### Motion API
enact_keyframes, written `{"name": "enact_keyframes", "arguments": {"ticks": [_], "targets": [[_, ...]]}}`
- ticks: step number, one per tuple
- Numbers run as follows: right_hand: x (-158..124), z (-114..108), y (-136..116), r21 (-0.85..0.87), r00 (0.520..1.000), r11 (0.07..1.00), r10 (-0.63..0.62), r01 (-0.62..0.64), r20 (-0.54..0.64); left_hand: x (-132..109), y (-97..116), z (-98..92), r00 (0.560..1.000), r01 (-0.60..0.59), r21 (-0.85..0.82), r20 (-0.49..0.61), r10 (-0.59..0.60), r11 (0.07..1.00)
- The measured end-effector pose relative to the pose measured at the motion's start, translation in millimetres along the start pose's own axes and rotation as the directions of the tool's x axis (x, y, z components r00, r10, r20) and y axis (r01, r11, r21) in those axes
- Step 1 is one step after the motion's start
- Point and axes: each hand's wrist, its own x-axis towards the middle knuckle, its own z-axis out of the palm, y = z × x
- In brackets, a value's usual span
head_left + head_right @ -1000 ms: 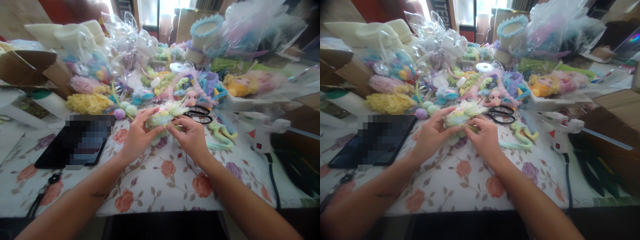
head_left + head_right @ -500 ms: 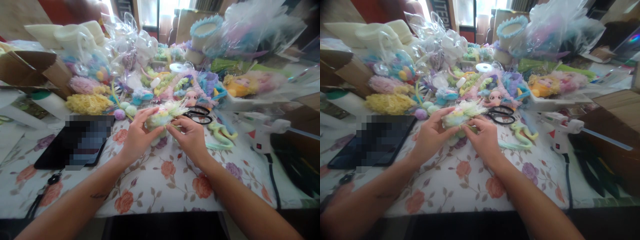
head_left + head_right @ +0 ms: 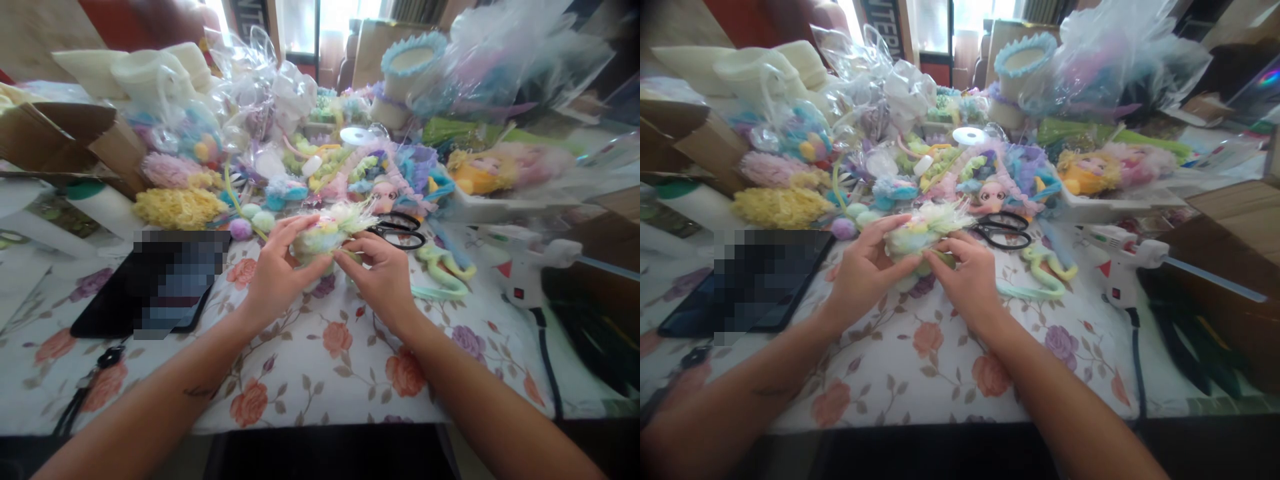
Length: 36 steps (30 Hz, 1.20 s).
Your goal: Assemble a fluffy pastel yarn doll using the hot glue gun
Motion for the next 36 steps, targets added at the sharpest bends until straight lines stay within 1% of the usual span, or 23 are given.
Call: {"name": "enact_keyframes", "arguments": {"ticks": [5,9,13,21,26,32,36], "targets": [[-1.5,0.6,-0.6,-0.012,0.999,0.999,-0.041,0.042,0.002,0.5,8.7,-1.2,0.999,0.023,0.026,-0.028,-0.022,0.999],[-2.3,2.1,-1.5,-0.058,0.997,0.995,-0.081,0.081,0.005,-0.6,3.6,-0.9,0.998,0.048,0.011,-0.034,-0.048,0.999],[-2.8,2.7,-1.8,-0.068,0.997,0.995,-0.078,0.079,0.012,-1.8,-3.5,-0.2,0.998,0.052,-0.005,-0.031,-0.052,0.999],[-2.4,1.5,-2.4,-0.061,0.997,0.995,-0.073,0.073,0.008,-0.9,0.7,-1.3,0.996,0.093,-0.015,0.005,-0.093,0.996],[-2.2,0.8,-2.8,-0.056,0.997,0.995,-0.076,0.077,0.015,0.2,0.0,-1.5,0.996,0.087,-0.032,0.011,-0.087,0.996],[-2.7,1.0,-4.5,-0.062,0.997,0.995,-0.077,0.078,0.010,0.0,0.4,0.2,0.996,0.080,-0.042,-0.020,-0.081,0.996],[-3.2,1.6,-6.3,-0.023,0.998,0.998,-0.057,0.057,0.000,-1.7,-1.4,1.2,0.998,0.039,-0.029,-0.049,-0.041,0.999]]}}
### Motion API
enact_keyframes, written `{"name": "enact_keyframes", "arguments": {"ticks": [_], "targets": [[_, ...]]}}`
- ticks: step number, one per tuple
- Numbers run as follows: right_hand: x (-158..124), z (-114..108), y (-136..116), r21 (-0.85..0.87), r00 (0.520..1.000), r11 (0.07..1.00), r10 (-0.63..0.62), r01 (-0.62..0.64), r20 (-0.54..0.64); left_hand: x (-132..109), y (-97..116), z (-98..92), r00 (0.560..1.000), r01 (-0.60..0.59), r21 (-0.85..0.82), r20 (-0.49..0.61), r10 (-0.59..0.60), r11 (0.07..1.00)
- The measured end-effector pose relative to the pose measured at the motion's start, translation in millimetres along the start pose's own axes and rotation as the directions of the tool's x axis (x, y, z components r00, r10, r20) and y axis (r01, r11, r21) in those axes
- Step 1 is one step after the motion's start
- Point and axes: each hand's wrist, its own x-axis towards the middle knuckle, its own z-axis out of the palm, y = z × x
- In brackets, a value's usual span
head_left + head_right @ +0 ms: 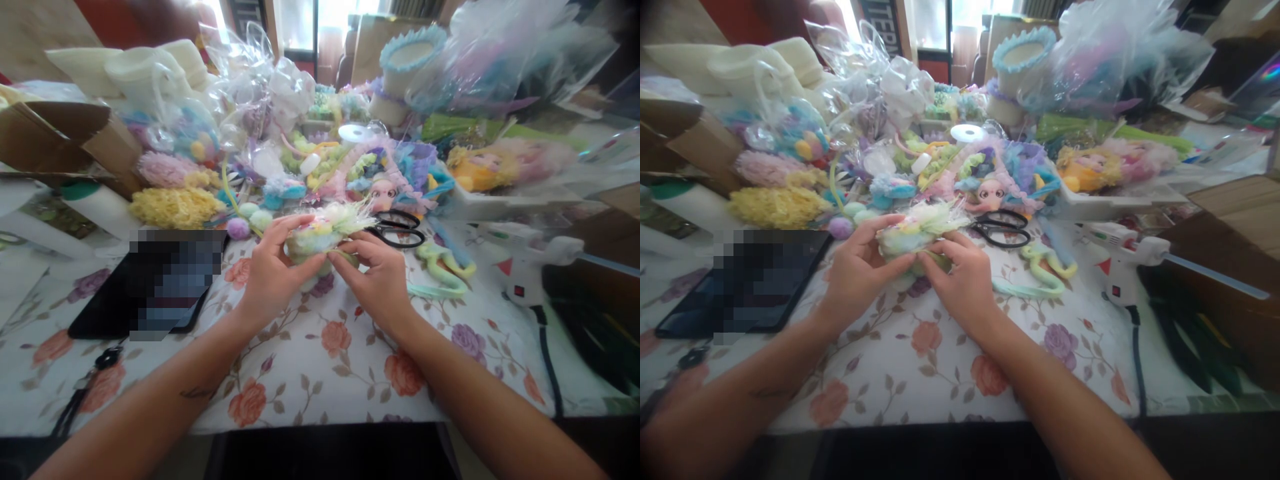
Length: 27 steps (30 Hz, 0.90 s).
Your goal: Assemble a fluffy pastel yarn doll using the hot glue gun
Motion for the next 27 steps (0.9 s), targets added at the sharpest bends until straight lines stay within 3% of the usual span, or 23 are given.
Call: {"name": "enact_keyframes", "arguments": {"ticks": [12,17,22,27], "targets": [[1.7,-1.3,1.9,0.271,0.972,0.933,0.230,-0.235,0.049,-0.7,3.4,1.2,0.998,-0.053,0.015,-0.029,0.053,0.999],[3.5,-0.9,5.1,0.406,0.937,0.846,0.332,-0.345,0.106,-0.6,3.9,0.8,0.998,-0.050,-0.008,-0.039,0.049,0.999],[7.0,-3.5,6.6,0.493,0.877,0.727,0.426,-0.477,0.222,-1.3,6.0,0.9,0.999,0.053,-0.080,-0.006,-0.054,0.995],[8.6,-5.1,12.2,0.536,0.851,0.663,0.440,-0.522,0.285,-1.2,7.4,2.0,0.997,0.080,-0.122,0.001,-0.081,0.989]]}}
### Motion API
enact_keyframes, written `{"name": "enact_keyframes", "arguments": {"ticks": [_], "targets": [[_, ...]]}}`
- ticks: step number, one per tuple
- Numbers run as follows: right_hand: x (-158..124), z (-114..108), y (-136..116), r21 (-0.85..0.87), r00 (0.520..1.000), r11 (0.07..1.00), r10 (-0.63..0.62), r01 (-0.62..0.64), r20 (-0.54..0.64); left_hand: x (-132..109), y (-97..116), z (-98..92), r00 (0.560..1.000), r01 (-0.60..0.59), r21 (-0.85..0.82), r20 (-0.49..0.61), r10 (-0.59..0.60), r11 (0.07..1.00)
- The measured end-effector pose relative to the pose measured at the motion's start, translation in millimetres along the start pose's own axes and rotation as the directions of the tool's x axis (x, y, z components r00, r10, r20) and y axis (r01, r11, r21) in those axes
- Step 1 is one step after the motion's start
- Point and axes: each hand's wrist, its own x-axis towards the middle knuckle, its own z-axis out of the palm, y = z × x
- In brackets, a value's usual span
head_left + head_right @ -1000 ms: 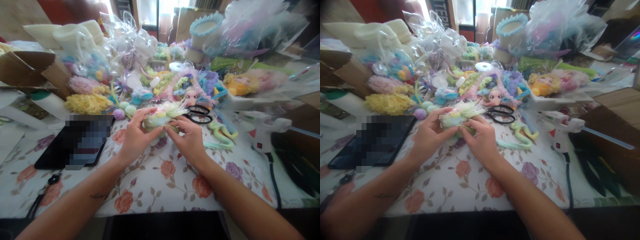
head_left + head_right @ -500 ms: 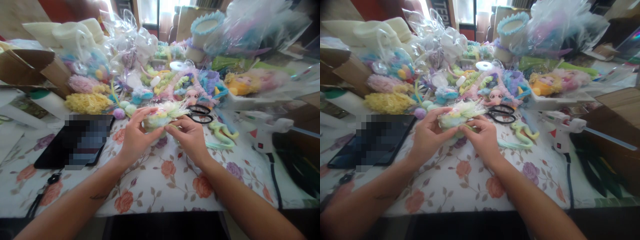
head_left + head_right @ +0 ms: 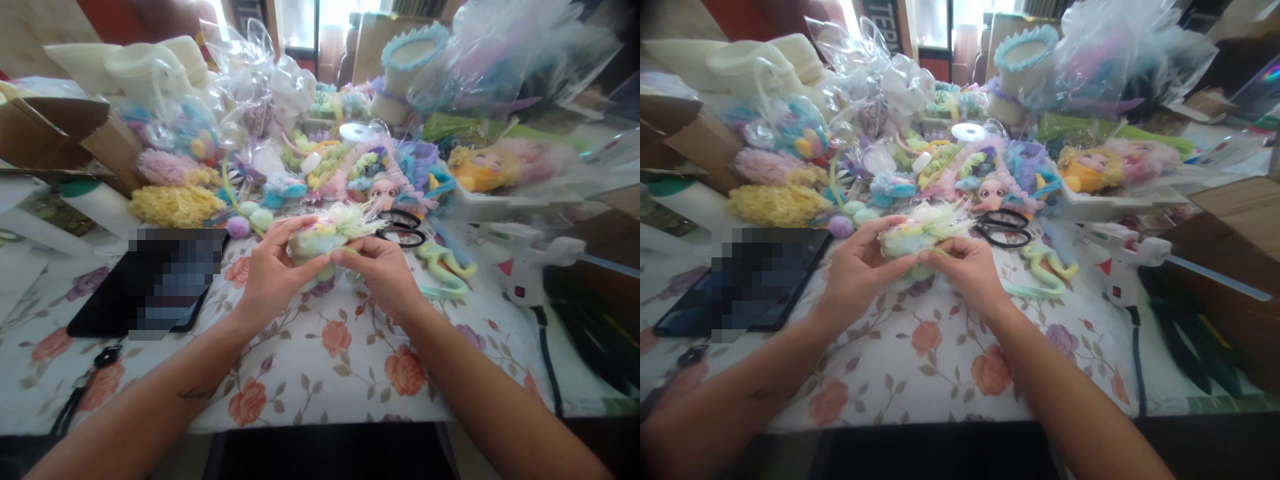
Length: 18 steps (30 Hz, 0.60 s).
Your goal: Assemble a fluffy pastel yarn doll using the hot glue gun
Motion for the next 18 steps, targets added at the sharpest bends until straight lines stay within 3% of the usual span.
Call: {"name": "enact_keyframes", "arguments": {"ticks": [18], "targets": [[0.1,-1.0,2.5,-0.026,0.999,0.999,-0.034,0.033,-0.027,6.8,-7.4,-5.6,0.988,-0.136,0.062,0.082,0.131,0.989]]}}
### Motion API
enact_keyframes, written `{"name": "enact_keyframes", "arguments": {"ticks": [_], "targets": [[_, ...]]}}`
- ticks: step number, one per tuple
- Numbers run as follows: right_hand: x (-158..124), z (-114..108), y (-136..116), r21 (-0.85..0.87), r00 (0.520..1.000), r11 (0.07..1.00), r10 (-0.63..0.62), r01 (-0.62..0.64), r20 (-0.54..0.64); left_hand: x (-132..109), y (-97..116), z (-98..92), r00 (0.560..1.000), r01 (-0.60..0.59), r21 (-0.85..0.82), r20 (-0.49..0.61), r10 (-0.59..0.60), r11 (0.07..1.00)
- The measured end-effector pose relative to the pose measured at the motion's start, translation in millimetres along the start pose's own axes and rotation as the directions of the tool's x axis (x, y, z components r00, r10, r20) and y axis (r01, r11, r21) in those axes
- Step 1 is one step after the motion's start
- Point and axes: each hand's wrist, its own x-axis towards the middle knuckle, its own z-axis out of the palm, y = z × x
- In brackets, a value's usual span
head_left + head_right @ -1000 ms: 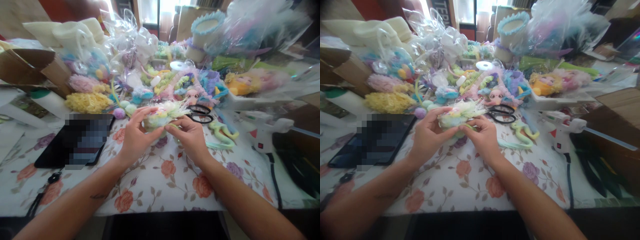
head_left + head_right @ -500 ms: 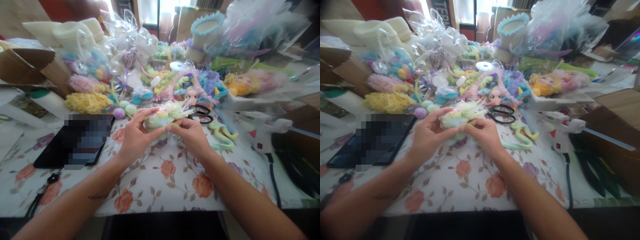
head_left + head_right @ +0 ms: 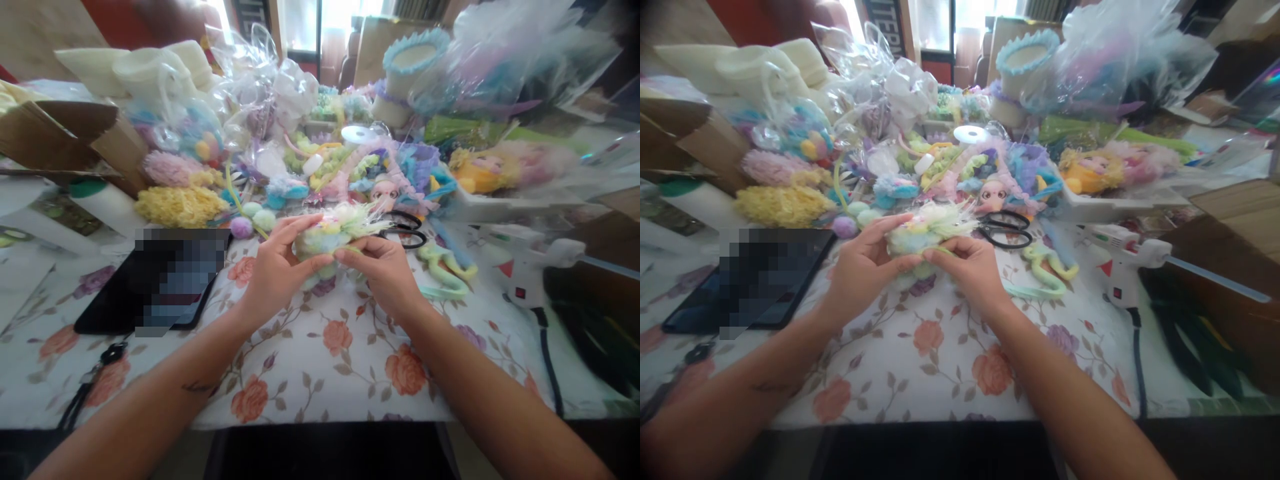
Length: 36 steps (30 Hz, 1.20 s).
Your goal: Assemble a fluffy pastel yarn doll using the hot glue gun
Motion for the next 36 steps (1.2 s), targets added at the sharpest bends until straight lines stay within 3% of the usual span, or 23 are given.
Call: {"name": "enact_keyframes", "arguments": {"ticks": [12,36], "targets": [[2.3,-1.9,2.8,-0.032,1.000,0.999,-0.014,0.014,-0.009,1.4,3.4,-1.9,0.993,0.075,-0.077,0.098,-0.067,0.994],[0.1,0.1,-1.3,-0.057,1.000,0.998,0.001,-0.001,-0.012,0.6,11.3,-0.5,0.988,0.140,-0.059,0.067,-0.136,0.988]]}}
